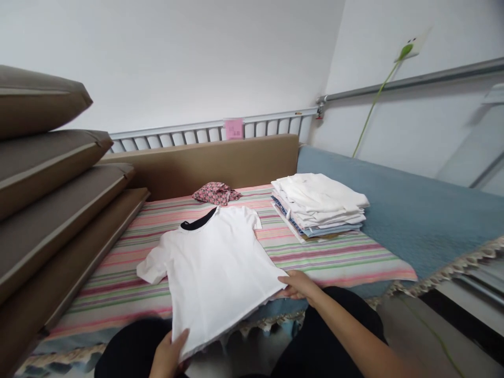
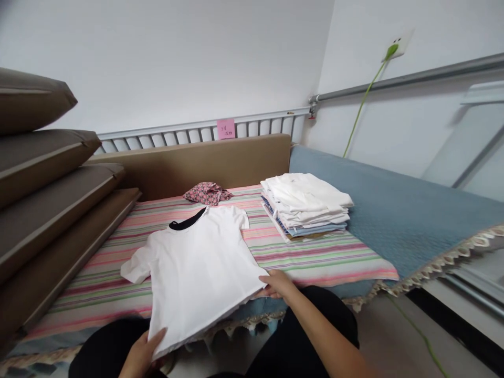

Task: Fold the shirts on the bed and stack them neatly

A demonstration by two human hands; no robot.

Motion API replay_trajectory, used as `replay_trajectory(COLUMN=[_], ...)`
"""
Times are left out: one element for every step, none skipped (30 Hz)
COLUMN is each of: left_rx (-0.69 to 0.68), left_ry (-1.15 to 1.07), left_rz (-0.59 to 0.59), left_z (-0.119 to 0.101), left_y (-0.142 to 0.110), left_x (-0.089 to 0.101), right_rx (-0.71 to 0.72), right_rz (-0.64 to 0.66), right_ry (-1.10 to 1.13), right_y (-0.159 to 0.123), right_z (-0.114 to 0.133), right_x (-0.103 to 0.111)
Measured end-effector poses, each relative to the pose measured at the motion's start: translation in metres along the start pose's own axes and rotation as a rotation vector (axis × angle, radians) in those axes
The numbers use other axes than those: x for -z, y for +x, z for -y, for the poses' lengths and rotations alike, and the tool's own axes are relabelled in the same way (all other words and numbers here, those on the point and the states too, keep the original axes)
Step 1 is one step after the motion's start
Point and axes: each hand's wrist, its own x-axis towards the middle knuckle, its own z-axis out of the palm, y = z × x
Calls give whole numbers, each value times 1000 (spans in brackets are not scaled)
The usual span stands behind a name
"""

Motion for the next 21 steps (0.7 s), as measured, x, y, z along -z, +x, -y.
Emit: replay_trajectory(left_rx=[19,14,-24,-100,-203,-321,-443,-555,-649,-719,-767,-802,-834,-868,-899,-924,-935,-927,-908,-890,-886], left_ry=[75,175,290,409,526,629,709,763,795,806,810,816,829,848,871,899,933,974,1019,1063,1100], left_rz=[65,108,121,97,48,-5,-57,-90,-89,-57,4,76,142,195,229,252,264,268,270,278,296], left_z=[7,12,14,12,8,1,-7,-15,-23,-30,-36,-40,-44,-48,-52,-58,-65,-72,-80,-86,-90], left_y=[7,15,21,25,27,27,25,21,15,10,4,-1,-4,-5,-5,-4,-2,0,2,2,0], left_x=[4,9,14,19,23,24,22,17,8,-4,-19,-35,-52,-69,-84,-97,-109,-119,-128,-136,-143], right_rx=[-4,-5,-2,5,15,29,44,59,70,76,77,74,69,63,57,49,39,29,18,10,5], right_rz=[-20,-37,-49,-60,-69,-79,-88,-94,-94,-87,-73,-57,-43,-32,-24,-18,-11,-1,12,26,40], right_ry=[-36,-73,-106,-134,-153,-165,-171,-171,-168,-162,-154,-144,-129,-110,-88,-62,-31,3,42,83,123], right_y=[3,5,8,10,12,13,15,16,18,20,22,23,24,25,25,25,23,22,19,17,14], right_z=[0,0,1,1,3,4,5,7,8,9,10,10,10,10,9,8,7,5,3,1,0], right_x=[0,1,3,6,8,10,11,10,9,6,3,0,-2,-4,-6,-6,-5,-4,-2,0,1])
